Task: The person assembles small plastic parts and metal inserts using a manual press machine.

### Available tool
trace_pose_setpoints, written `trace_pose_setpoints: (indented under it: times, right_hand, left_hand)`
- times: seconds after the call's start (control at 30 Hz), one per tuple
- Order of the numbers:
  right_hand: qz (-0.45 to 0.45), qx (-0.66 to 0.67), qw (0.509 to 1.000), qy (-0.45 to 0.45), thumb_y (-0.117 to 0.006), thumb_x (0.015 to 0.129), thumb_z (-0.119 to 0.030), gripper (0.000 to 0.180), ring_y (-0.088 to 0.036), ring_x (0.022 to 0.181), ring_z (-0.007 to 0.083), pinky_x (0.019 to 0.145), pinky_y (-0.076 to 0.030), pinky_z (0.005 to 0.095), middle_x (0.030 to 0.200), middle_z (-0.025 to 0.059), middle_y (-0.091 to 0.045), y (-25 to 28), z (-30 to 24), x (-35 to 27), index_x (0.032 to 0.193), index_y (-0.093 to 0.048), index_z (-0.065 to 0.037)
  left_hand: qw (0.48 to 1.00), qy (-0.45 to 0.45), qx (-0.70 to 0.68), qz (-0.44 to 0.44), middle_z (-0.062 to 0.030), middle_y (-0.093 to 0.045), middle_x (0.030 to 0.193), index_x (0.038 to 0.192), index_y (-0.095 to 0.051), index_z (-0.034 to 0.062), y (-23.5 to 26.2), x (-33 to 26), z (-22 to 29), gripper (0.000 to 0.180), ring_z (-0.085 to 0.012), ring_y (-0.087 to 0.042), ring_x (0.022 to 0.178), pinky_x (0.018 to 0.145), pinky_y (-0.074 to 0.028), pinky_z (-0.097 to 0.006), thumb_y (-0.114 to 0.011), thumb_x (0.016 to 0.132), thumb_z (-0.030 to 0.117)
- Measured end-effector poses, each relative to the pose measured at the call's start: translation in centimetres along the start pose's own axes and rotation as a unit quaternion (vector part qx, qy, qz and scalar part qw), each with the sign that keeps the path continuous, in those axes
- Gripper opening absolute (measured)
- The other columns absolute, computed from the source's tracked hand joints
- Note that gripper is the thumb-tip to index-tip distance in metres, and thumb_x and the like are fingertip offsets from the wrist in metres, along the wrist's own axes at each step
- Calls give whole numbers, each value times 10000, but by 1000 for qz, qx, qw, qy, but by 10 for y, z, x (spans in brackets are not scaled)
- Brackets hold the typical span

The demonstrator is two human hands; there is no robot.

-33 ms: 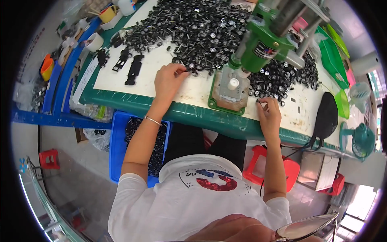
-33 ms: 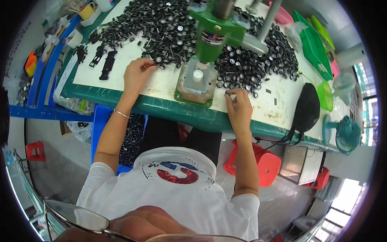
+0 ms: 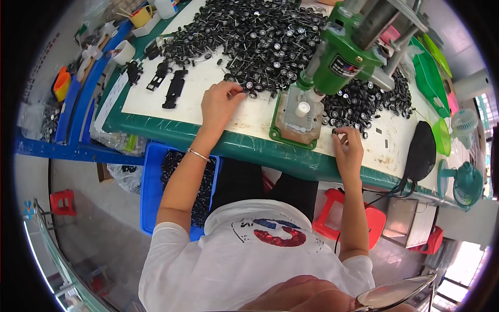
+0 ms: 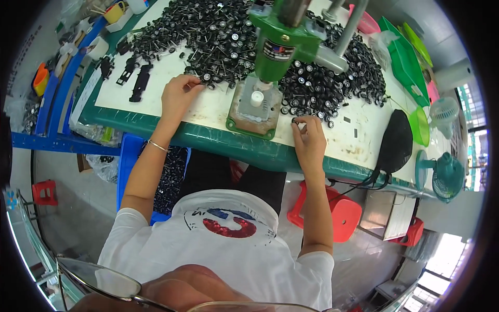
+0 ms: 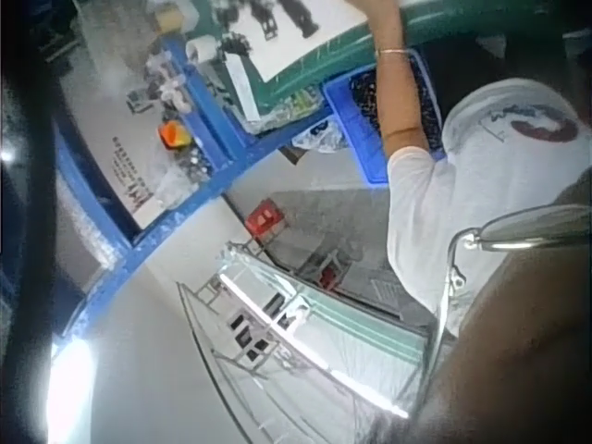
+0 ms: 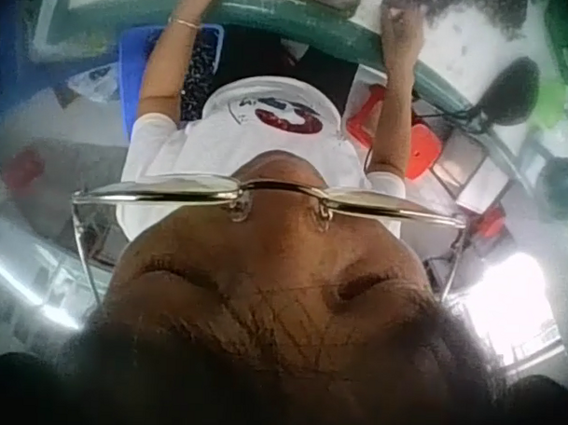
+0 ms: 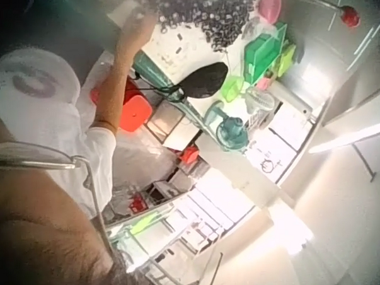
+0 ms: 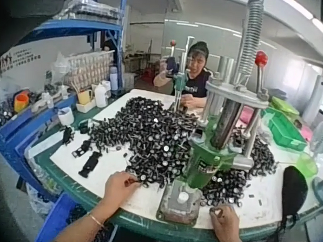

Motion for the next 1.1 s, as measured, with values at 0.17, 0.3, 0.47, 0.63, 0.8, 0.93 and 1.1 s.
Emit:
trace_pose_setpoints:
  times: [0.17,0.3,0.47,0.63,0.8,0.93,1.1]
  right_hand:
    - [20,85,995,50,-658,811,29,276,-516,693,127,648,-443,249,963,91,-580,-5,-18,-1,1082,-631,-17]
    - [-5,148,986,72,-666,813,13,233,-521,711,135,666,-445,249,952,83,-576,-15,-43,12,1044,-641,-9]
    - [-14,193,978,82,-681,811,-28,232,-524,722,137,673,-449,253,936,69,-569,-35,-66,40,1040,-647,-21]
    - [-79,179,980,27,-694,823,-166,244,-513,772,136,715,-453,273,924,54,-532,-55,-59,53,1031,-669,-41]
    - [-119,196,973,15,-701,812,-168,259,-514,779,137,700,-447,271,934,41,-534,-59,-56,57,1040,-672,-48]
    - [-114,192,975,4,-706,805,-170,279,-517,795,135,709,-447,280,957,29,-531,-57,-55,51,1054,-669,-49]
    - [-79,199,976,39,-706,797,-150,416,-544,842,130,753,-455,283,1019,58,-537,-48,-52,47,1181,-595,-34]
  left_hand:
    - [997,5,-75,19,-57,-651,871,820,-685,46,10,-9,5,146,-159,-578,704,649,-473,-281,-746,747,156]
    - [958,50,-280,42,-63,-665,1009,861,-655,38,19,-15,-15,117,-116,-578,733,642,-453,-242,-714,785,106]
    - [811,207,-546,-40,-113,-673,1045,955,-622,2,-5,-21,-27,120,-172,-653,930,804,-508,-257,-648,840,28]
    - [850,159,-492,-100,-103,-686,1003,1092,-652,-36,-21,-25,2,259,-160,-656,948,860,-514,-258,-654,834,-23]
    - [854,185,-478,-87,-69,-693,899,985,-692,-29,-25,-26,19,178,-101,-632,763,733,-513,-223,-699,812,14]
    - [881,84,-454,-104,-11,-657,853,912,-695,-37,-40,-19,57,155,-85,-595,776,715,-468,-213,-729,786,46]
    - [911,13,-390,-132,-57,-656,848,876,-701,-30,-51,-16,93,141,-140,-588,828,775,-445,-266,-719,756,44]
Point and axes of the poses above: each hand's wrist, its own x-axis towards the middle knuckle, its own y-axis out of the back of the hand, z = x × y, the point moved 8 cm from there along x, towards the middle knuckle
